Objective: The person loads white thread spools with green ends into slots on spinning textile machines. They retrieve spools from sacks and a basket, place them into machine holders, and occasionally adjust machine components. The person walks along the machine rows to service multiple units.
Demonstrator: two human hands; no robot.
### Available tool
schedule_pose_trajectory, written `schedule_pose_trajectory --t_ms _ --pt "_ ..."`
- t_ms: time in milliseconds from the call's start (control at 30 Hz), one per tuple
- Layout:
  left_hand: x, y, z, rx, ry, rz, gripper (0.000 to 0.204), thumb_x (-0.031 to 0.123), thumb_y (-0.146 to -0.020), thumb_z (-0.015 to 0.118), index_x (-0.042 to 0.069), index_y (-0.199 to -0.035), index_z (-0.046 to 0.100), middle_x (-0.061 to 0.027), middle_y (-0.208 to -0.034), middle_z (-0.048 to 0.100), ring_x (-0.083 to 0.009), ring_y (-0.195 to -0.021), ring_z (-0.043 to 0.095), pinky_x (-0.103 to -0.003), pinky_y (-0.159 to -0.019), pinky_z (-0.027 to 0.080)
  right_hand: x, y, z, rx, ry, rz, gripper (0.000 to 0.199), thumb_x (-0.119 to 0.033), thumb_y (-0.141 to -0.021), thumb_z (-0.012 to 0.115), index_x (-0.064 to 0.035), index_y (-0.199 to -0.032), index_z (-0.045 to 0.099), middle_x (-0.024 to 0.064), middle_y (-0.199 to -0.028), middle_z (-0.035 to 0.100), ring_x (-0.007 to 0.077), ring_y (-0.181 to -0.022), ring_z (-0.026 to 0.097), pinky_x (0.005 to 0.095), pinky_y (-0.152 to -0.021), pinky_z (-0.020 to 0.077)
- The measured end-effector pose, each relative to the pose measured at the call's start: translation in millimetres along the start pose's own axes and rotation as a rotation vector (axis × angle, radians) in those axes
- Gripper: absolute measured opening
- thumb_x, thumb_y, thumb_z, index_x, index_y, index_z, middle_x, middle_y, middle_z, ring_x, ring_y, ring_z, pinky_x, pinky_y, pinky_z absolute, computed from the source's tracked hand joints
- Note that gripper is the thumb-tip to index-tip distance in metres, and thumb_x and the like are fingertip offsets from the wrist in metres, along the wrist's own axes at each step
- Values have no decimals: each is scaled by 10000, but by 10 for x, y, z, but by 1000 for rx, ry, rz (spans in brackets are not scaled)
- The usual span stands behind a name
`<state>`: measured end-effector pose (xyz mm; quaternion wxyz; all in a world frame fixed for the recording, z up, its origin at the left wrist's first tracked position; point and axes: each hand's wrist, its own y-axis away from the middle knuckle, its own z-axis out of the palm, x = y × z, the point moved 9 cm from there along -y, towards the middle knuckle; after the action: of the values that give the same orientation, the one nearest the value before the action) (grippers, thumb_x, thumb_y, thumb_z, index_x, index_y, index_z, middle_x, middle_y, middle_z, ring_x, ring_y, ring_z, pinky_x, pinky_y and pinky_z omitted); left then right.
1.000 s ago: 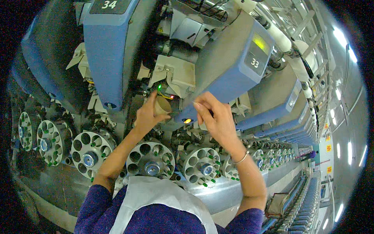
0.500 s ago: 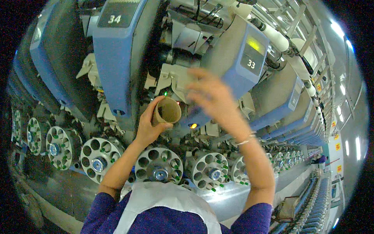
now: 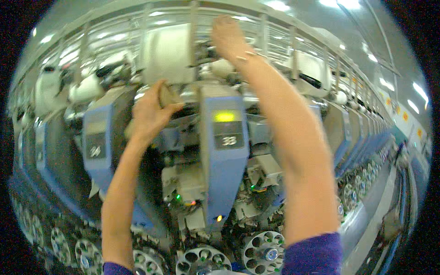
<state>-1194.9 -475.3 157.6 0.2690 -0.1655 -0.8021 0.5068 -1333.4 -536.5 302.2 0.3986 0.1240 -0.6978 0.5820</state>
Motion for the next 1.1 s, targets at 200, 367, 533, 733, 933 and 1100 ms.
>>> schedule_pose_trajectory --t_ms 200,367,533,733,933,1100 --pt "284 -476 431 239 -378 427 609 235 -659 792 34 -1170 530 -150 -1120 596 -335 -1040 557 -440 -894 428 318 -6 774 153 -172 28 188 -221 -796 680 -41 -850 670 116 -832 661 292 -778 666 391 -664 542" --pt "43 -1019 830 263 -362 526 642 268 -683 780 -20 -1195 521 -154 -1164 572 -307 -1085 541 -408 -940 425 403 257 758 426 -293 -3 62 -75 -748 622 -49 -753 678 125 -816 664 285 -798 673 370 -686 548" --pt "132 -1071 948 291 -199 690 714 213 -654 807 74 -1283 498 -142 -1106 583 -317 -1090 533 -418 -950 415 385 448 630 246 -346 80 204 -216 -761 724 -62 -828 608 78 -877 626 248 -818 627 357 -677 536" --pt "-152 -1269 1212 81 -249 595 511 160 -687 755 34 -1155 592 -149 -1034 593 -314 -1005 558 -418 -901 437 39 631 186 516 -204 86 73 -57 -744 655 -53 -803 612 82 -846 612 242 -778 610 342 -605 531" --pt "245 -327 793 42 167 269 373 173 -870 640 6 -1197 578 -176 -1109 633 -267 -1032 615 -356 -898 478 -321 405 344 193 -259 143 89 -161 -716 668 -112 -774 714 102 -848 671 231 -893 626 397 -752 474" --pt "1131 2653 872 -99 220 491 113 57 -907 538 -5 -914 631 -172 -833 643 -321 -680 593 -348 -610 463 -190 1378 -233 166 -1299 346 592 -483 -897 469 -46 -1295 513 239 -1361 430 397 -1284 389 613 -1047 262"
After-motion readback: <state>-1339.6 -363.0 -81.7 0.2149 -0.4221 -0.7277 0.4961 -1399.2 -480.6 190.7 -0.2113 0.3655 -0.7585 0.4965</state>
